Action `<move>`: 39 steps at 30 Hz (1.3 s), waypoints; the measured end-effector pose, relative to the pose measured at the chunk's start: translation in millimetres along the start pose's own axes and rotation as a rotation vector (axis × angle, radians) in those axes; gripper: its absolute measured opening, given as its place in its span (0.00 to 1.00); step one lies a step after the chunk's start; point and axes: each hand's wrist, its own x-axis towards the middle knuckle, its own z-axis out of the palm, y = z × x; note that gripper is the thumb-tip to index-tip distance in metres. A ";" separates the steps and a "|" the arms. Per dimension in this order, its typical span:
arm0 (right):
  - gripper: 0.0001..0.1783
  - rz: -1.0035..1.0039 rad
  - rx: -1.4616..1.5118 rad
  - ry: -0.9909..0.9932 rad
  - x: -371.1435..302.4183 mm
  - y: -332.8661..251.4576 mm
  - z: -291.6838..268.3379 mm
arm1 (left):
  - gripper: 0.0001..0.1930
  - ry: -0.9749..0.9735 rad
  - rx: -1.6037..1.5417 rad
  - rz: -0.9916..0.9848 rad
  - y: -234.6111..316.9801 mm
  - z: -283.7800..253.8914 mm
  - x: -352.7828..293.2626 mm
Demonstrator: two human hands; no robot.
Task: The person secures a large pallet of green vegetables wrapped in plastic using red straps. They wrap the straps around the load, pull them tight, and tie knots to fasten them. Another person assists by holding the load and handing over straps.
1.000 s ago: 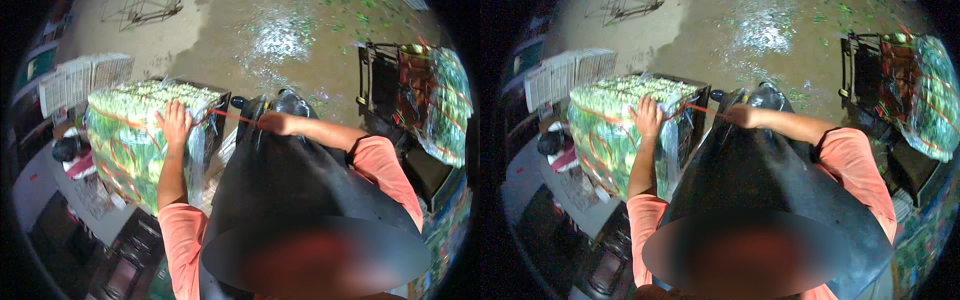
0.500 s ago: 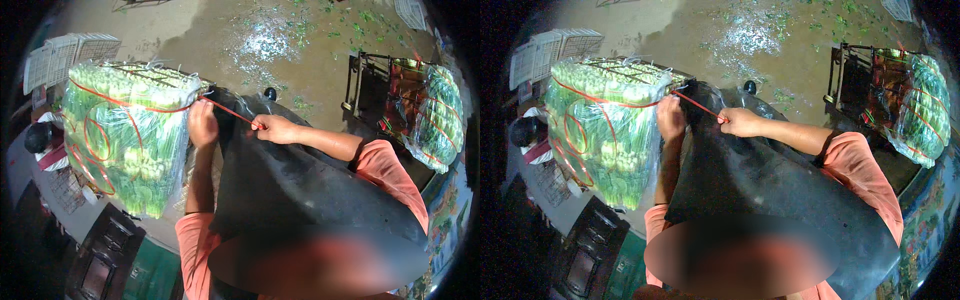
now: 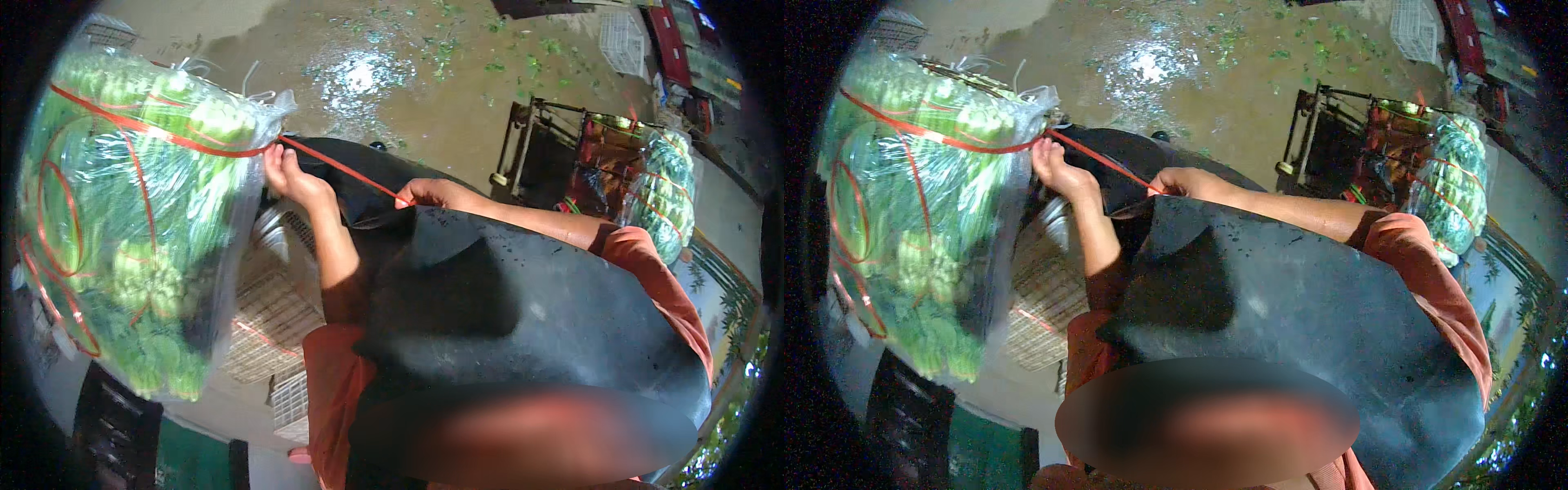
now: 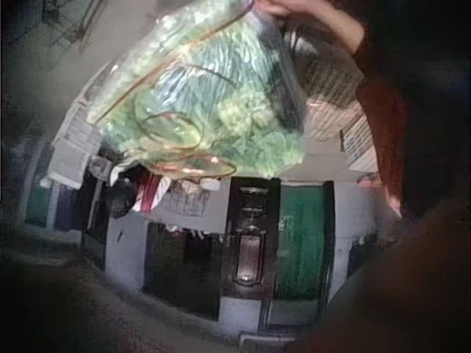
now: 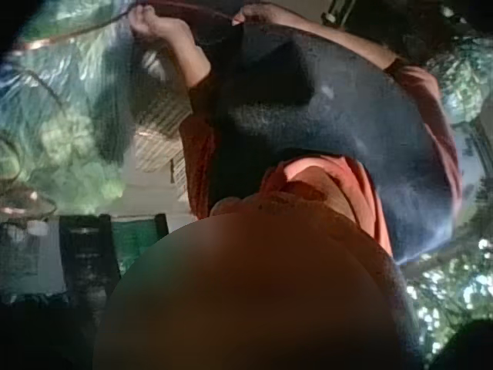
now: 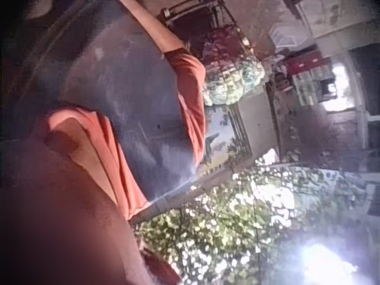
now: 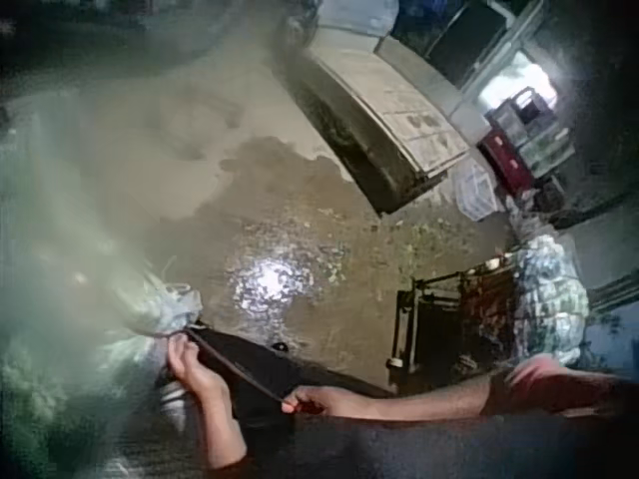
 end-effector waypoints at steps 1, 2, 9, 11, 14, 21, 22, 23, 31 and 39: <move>0.15 0.026 0.031 0.008 -2.2 0.4 -2.2 | 0.17 0.026 -0.147 -0.079 4.6 15.8 -2.3; 0.15 0.046 0.066 0.008 -4.8 0.3 -3.2 | 0.14 0.059 -0.288 -0.148 10.6 26.8 -4.4; 0.10 0.224 0.049 -0.009 4.5 -19.2 -10.4 | 0.10 -0.180 0.045 -0.018 -15.6 -0.5 14.5; 0.09 0.283 0.066 0.012 0.8 -40.2 1.2 | 0.10 -0.164 0.081 0.029 -28.6 -3.8 12.4; 0.08 0.176 -0.121 0.032 -7.5 -46.1 0.2 | 0.10 -0.051 0.223 0.231 -49.6 -4.7 13.2; 0.08 0.267 -0.165 0.100 -24.2 -10.9 -22.0 | 0.14 0.099 0.470 0.258 -23.1 8.7 -9.2; 0.08 0.243 -0.298 0.106 -24.8 -8.5 -22.1 | 0.15 0.111 0.619 0.258 -16.2 5.8 -17.3; 0.07 0.255 -0.233 0.114 -23.9 -1.9 -24.8 | 0.16 0.005 0.721 0.417 -26.8 -1.8 -8.9; 0.07 0.247 -0.008 0.056 -15.0 59.6 -38.4 | 0.28 -0.617 0.790 0.041 -38.8 -57.7 41.9; 0.19 0.599 0.029 0.055 14.7 70.1 -41.6 | 0.31 -0.864 1.060 0.536 -22.7 -77.4 83.6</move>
